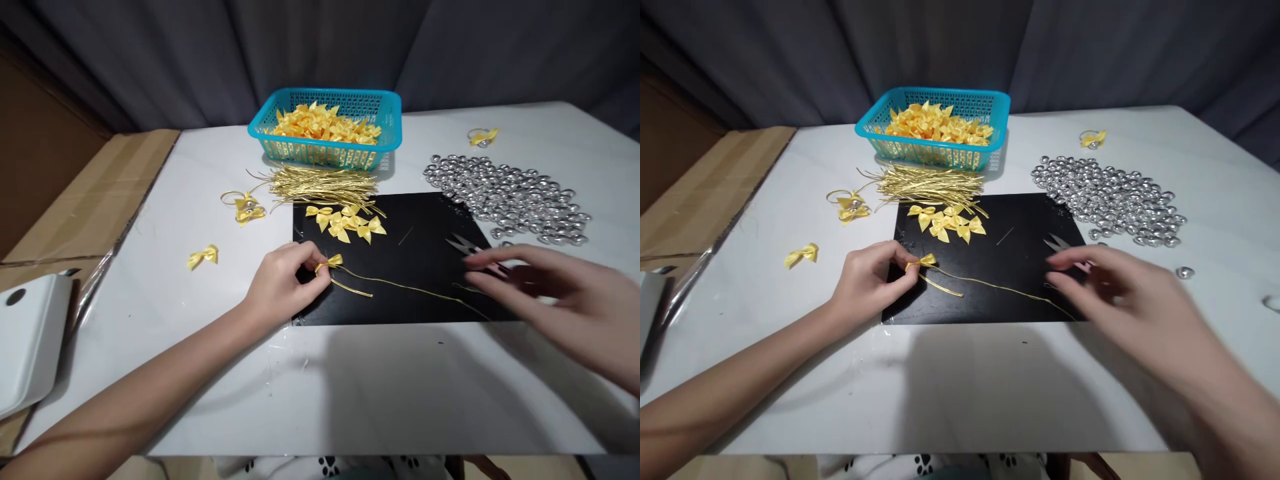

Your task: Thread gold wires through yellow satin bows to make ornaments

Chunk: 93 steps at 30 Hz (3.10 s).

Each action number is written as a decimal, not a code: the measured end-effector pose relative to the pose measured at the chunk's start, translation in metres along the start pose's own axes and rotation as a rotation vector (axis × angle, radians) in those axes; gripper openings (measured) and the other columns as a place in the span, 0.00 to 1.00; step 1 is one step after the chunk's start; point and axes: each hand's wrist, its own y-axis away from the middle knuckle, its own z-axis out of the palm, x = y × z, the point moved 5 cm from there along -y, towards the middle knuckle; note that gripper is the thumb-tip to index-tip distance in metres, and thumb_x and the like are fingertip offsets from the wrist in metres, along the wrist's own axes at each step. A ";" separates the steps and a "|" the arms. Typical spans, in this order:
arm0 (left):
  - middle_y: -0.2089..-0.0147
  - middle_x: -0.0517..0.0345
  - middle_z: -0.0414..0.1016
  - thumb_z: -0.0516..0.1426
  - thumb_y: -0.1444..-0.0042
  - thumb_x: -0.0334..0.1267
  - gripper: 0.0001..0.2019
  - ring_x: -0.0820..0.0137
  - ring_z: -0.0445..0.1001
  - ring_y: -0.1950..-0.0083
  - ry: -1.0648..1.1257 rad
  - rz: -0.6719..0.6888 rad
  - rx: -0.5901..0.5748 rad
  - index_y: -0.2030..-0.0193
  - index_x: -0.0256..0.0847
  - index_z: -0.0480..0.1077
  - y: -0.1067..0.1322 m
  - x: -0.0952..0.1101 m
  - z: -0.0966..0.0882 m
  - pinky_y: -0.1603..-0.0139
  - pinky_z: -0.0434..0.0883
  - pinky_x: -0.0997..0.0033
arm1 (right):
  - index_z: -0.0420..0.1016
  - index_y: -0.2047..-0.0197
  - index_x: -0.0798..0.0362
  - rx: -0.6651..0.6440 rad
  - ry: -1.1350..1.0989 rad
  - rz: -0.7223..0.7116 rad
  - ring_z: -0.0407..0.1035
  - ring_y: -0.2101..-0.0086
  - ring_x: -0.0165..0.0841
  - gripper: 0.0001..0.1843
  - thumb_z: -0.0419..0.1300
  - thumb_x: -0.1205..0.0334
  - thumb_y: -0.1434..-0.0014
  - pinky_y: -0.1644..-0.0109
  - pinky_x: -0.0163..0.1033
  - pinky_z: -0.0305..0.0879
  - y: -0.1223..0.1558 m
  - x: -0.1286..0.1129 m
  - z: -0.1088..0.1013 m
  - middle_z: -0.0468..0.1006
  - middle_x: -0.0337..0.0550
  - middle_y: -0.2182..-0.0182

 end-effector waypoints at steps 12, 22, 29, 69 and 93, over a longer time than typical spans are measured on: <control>0.76 0.60 0.75 0.57 0.50 0.28 0.04 0.74 0.72 0.74 -0.006 0.077 0.043 0.73 0.38 0.68 0.002 0.008 -0.001 0.72 0.69 0.76 | 0.75 0.70 0.56 -0.277 -0.262 -0.210 0.50 0.82 0.22 0.08 0.58 0.61 0.44 0.77 0.32 0.47 -0.028 -0.099 0.086 0.58 0.32 0.85; 0.76 0.61 0.74 0.57 0.50 0.27 0.04 0.75 0.71 0.74 0.008 0.071 0.051 0.73 0.38 0.68 0.002 0.006 -0.001 0.71 0.69 0.76 | 0.64 0.66 0.54 -0.450 -0.295 -0.296 0.58 0.72 0.27 0.12 0.47 0.57 0.36 0.68 0.32 0.55 -0.022 -0.100 0.088 0.68 0.39 0.72; 0.76 0.62 0.75 0.56 0.49 0.27 0.04 0.75 0.71 0.74 -0.030 0.132 0.031 0.72 0.39 0.68 0.002 0.009 0.000 0.71 0.69 0.76 | 0.58 0.66 0.53 -0.544 -0.526 -0.148 0.51 0.77 0.24 0.10 0.47 0.57 0.35 0.73 0.31 0.50 -0.019 -0.097 0.090 0.58 0.33 0.78; 0.68 0.58 0.73 0.56 0.42 0.34 0.07 0.70 0.70 0.66 -0.033 0.209 -0.230 0.57 0.39 0.70 0.010 0.055 0.011 0.67 0.68 0.71 | 0.72 0.66 0.51 -0.532 -0.585 0.301 0.50 0.80 0.23 0.20 0.56 0.41 0.42 0.79 0.30 0.44 0.051 -0.043 0.052 0.56 0.34 0.82; 0.64 0.57 0.76 0.53 0.38 0.35 0.07 0.73 0.74 0.66 0.140 0.197 -0.514 0.61 0.41 0.74 0.018 0.051 0.052 0.70 0.66 0.74 | 0.69 0.66 0.52 -0.715 -0.550 0.202 0.52 0.79 0.23 0.21 0.53 0.41 0.40 0.79 0.29 0.49 0.048 -0.045 0.055 0.58 0.34 0.79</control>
